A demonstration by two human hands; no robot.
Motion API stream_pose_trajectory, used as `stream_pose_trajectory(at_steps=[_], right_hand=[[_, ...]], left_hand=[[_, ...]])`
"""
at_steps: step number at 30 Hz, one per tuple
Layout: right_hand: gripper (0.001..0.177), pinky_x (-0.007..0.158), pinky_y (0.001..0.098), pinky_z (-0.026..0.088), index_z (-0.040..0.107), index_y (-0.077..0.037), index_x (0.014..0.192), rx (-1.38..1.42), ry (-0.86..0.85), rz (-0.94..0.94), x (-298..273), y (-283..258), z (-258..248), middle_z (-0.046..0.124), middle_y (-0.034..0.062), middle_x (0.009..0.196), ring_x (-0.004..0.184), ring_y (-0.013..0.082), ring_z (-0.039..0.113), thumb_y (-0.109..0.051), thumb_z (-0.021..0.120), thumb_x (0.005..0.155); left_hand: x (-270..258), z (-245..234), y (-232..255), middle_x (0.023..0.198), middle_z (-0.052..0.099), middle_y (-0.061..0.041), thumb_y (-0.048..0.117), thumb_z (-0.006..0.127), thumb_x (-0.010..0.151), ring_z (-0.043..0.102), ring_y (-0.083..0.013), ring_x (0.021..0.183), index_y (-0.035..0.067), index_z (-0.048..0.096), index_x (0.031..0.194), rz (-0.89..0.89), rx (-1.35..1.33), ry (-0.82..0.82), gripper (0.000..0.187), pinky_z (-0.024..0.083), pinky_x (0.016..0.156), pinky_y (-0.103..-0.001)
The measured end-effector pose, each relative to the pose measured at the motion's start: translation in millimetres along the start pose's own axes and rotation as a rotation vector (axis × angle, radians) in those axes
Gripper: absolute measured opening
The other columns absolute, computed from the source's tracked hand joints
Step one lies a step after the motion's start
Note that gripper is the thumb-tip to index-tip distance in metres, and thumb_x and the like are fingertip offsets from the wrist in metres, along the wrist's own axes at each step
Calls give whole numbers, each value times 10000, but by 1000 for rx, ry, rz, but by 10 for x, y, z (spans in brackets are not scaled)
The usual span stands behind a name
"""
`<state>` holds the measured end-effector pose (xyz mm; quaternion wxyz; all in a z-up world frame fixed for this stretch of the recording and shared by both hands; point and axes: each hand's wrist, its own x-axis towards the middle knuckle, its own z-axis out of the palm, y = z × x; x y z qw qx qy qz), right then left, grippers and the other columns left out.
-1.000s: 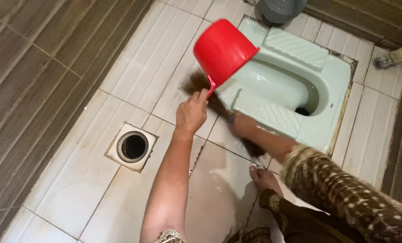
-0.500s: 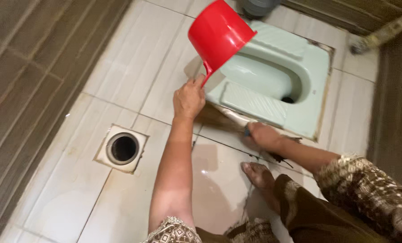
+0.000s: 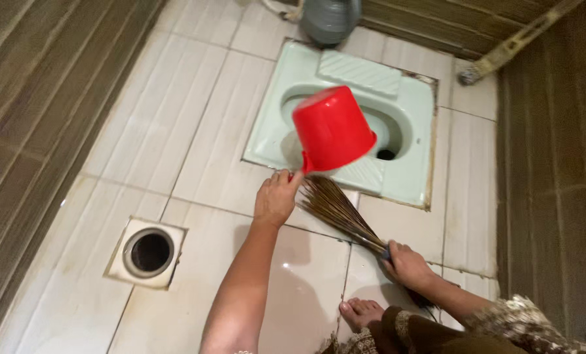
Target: The person cleans the bathroom floor and squat toilet by scooping water from a basin with a mug, pouring the water across the tiled floor and toilet, and sweeping and scrubbing the surfaces using a handheld broom.
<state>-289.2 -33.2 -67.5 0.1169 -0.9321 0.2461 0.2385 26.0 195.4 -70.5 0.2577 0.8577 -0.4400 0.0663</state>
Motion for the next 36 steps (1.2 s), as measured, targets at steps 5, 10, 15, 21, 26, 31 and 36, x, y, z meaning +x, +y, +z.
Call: stream_pose_trajectory(at_steps=[5,10,15,21,26,31,36], right_hand=[[401,872,510,527,543,-27,1128,117,9,-117,-253,-231,38,644,244,1079,990,417,641,-325,687,902],[432,951,484,518,520,-53,1214,88,-96,-65,-170,-129,228,645,218,1126,1072,389,632,-333,662,918],[287,792,393,613,478,-113,1247,193,-272,491,-863,988,356,699,147,1033,875,280,740,-300,465,1030],[404,701,369,637,475,-65,1192,6,51,135,-1499,1433,906,657,159,935,784,261,684,-399,553,980],[332,683,329,612,510,-84,1121,215,-179,59,-1382,1498,997,689,120,951,783,248,716,-399,431,1056],[442,715,379,614,480,-49,1175,43,-5,491,-1505,1758,668,708,189,965,828,292,725,-459,488,1011],[638,873,516,599,527,36,1274,258,139,813,-1426,1820,718,723,289,1039,971,423,730,-545,471,1016]], left_hand=[[290,66,372,1007,604,-133,67,579,866,638,-333,936,143,586,1265,-23,-27,61,406,531,791,-467],[393,154,730,978,600,-119,42,581,847,636,-319,902,158,587,1271,-12,-41,72,440,543,809,-448],[233,150,690,972,605,-101,47,570,914,642,-299,901,162,590,1256,18,-8,-3,362,541,790,-444],[205,303,737,973,618,-96,50,561,911,647,-300,888,150,593,1234,5,-41,-54,340,543,757,-444],[222,426,904,986,625,-102,56,566,895,648,-311,885,167,600,1225,67,-80,-80,350,544,755,-451],[274,455,1031,976,621,-102,84,565,924,653,-316,890,176,597,1212,88,-80,-111,305,543,768,-458],[279,520,1117,993,622,-101,66,561,910,659,-310,914,166,587,1210,106,-87,-133,317,547,782,-450]])
